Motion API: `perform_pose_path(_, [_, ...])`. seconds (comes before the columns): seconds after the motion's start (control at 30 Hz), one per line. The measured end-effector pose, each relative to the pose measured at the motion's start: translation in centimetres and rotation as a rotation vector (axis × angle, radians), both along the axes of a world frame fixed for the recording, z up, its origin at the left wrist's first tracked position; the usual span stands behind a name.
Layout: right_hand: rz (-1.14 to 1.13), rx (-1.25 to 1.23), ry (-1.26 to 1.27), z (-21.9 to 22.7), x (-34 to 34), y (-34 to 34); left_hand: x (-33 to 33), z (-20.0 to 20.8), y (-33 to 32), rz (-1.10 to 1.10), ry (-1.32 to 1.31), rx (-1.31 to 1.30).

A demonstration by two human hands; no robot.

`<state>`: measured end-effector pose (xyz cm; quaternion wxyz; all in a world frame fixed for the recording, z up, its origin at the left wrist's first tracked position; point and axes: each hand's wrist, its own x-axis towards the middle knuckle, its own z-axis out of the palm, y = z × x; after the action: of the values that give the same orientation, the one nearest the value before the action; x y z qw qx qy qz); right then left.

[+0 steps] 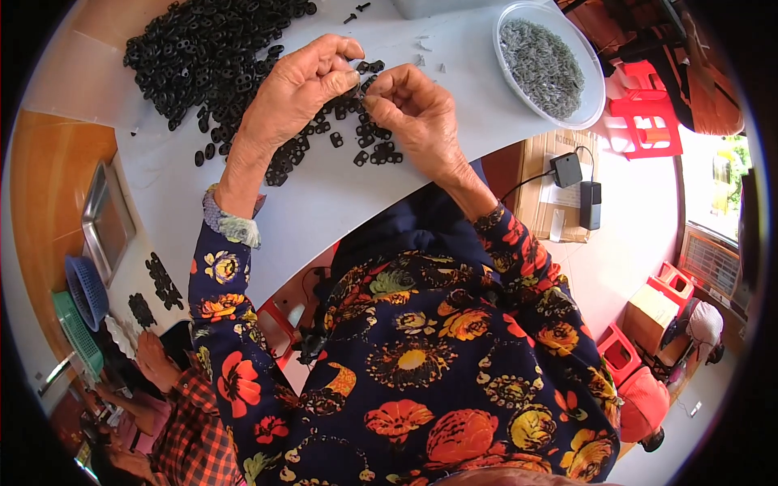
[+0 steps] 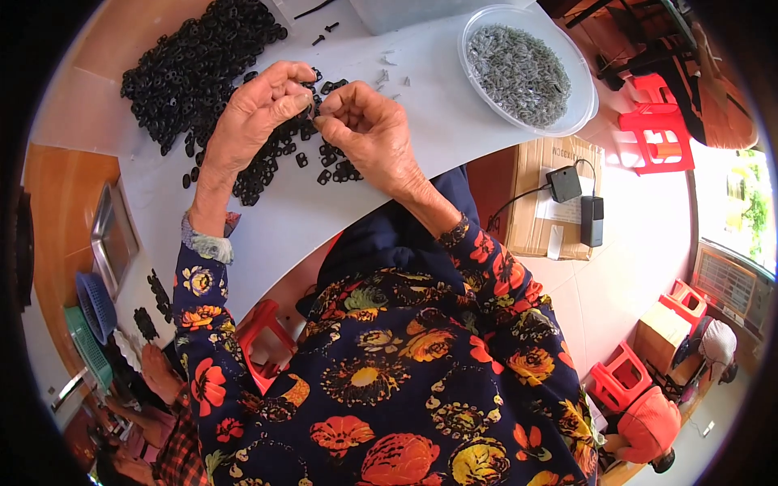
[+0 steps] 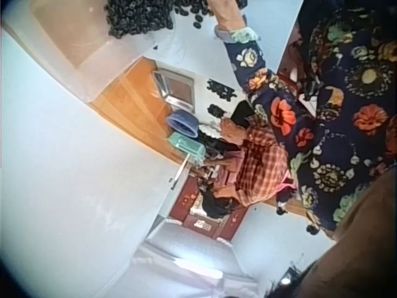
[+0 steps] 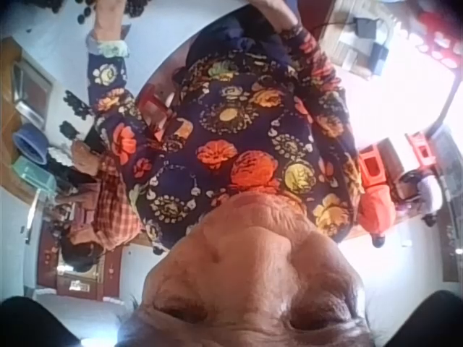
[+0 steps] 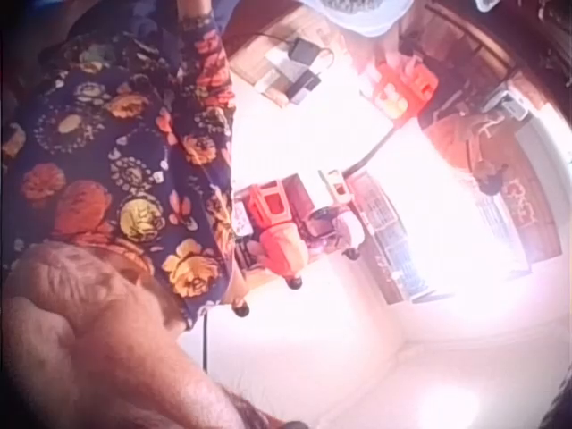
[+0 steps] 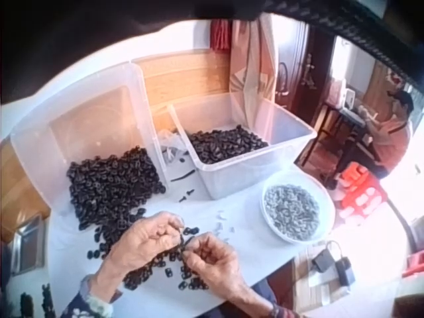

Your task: The person assembles plastic cord locks by picking up outer lock bodies and inner pins from the table and fitting the pins into the bodies by hand.

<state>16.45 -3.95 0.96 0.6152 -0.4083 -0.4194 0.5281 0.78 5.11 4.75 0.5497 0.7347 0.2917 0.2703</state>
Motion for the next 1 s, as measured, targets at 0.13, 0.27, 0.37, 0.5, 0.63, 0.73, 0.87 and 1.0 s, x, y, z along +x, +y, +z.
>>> perform_pose_path(0.13, [-0.001, 0.001, 0.011, 0.1, -0.2, -0.1, 0.0, -0.6, -0.1, -0.005, 0.006, -0.064])
perform_pose_path(0.27, [-0.011, 0.005, -0.015, -0.2, 0.0, -0.1, -0.1, -0.2, -0.1, -0.038, 0.079, 0.006])
perform_pose_path(0.37, [-0.017, 0.008, 0.042, 0.1, -0.3, -0.1, 0.3, -0.6, -0.7, 0.001, 0.071, 0.016])
perform_pose_path(0.5, [-0.081, 0.021, 0.017, -0.2, -0.1, 0.0, 0.5, -0.1, -1.6, 0.137, 0.003, 0.045])
perform_pose_path(0.63, [-0.101, 0.03, 0.039, -0.2, -0.1, 0.1, -0.3, -0.2, -2.9, 0.153, 0.099, -0.046])
perform_pose_path(0.73, [-0.082, 0.042, 0.033, 0.0, -0.1, 0.0, -0.2, -0.5, -3.9, 0.129, 0.107, -0.016])
perform_pose_path(0.87, [-0.019, 0.015, 0.039, 0.0, 0.0, -0.1, -0.2, -1.0, -4.1, 0.178, 0.092, -0.019])
perform_pose_path(1.0, [0.041, 0.032, 0.074, 0.4, -0.2, -0.3, -0.5, -1.4, -4.3, 0.205, 0.073, -0.021])
